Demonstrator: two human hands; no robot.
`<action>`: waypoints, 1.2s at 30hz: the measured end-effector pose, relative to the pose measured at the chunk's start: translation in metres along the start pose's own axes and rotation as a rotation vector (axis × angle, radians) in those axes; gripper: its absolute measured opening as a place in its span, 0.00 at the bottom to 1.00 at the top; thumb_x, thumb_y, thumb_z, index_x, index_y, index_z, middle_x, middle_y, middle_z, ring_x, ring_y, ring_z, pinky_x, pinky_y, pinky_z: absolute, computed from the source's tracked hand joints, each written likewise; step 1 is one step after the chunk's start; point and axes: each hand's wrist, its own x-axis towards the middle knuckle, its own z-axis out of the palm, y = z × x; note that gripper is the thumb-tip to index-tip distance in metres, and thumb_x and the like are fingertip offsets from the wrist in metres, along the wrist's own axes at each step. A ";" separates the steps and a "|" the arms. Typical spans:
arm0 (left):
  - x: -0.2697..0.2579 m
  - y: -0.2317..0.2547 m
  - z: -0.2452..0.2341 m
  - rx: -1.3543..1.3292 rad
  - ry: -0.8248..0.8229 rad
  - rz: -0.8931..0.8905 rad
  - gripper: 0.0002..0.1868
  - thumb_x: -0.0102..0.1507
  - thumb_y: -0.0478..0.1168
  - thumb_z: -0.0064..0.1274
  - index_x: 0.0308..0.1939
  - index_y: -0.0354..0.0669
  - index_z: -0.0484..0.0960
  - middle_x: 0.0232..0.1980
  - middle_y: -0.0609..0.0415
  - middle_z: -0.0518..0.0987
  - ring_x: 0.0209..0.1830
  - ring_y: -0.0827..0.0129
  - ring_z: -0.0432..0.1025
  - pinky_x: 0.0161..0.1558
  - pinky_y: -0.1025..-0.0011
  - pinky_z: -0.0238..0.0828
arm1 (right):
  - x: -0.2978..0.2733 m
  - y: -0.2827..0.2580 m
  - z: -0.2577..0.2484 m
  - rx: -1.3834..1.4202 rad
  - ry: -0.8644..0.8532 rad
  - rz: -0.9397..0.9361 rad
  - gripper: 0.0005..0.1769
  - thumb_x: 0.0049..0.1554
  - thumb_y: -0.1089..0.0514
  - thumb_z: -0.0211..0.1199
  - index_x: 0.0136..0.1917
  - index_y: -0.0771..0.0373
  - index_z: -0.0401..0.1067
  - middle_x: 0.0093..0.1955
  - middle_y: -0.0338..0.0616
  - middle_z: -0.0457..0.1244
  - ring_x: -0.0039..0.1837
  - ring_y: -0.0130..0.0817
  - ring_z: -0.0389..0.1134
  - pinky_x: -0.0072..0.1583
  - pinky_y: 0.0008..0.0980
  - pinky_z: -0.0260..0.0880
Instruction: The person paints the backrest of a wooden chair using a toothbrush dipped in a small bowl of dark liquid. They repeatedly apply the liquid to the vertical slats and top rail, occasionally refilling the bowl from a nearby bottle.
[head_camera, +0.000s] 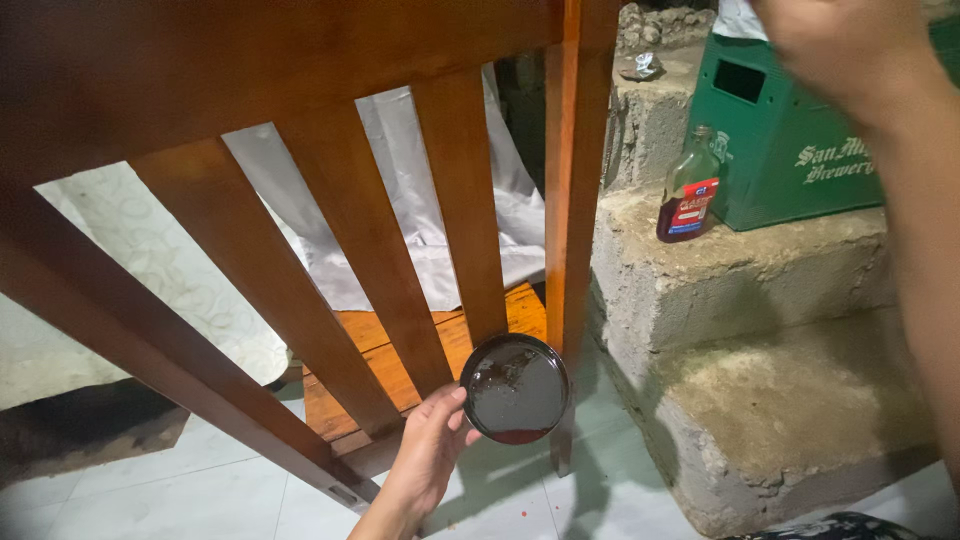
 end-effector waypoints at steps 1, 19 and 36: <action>0.000 0.000 -0.001 -0.011 -0.031 0.025 0.10 0.64 0.48 0.56 0.38 0.48 0.77 0.27 0.66 0.65 0.37 0.76 0.65 0.49 0.66 0.65 | 0.003 -0.005 0.001 0.000 -0.005 0.025 0.14 0.72 0.58 0.59 0.47 0.70 0.70 0.36 0.47 0.60 0.36 0.31 0.59 0.40 0.32 0.57; 0.001 -0.003 -0.006 -0.006 -0.014 0.006 0.09 0.63 0.48 0.54 0.35 0.49 0.76 0.25 0.68 0.67 0.34 0.79 0.67 0.46 0.70 0.66 | -0.020 -0.017 -0.010 0.044 -0.062 -0.072 0.14 0.75 0.57 0.57 0.49 0.68 0.72 0.38 0.42 0.64 0.40 0.26 0.63 0.47 0.28 0.63; -0.008 0.008 0.003 0.003 0.010 0.000 0.22 0.61 0.48 0.55 0.53 0.38 0.80 0.31 0.66 0.70 0.38 0.78 0.67 0.47 0.69 0.66 | -0.030 -0.030 -0.011 0.085 -0.092 0.014 0.13 0.75 0.57 0.53 0.55 0.69 0.71 0.44 0.46 0.64 0.46 0.30 0.65 0.51 0.31 0.65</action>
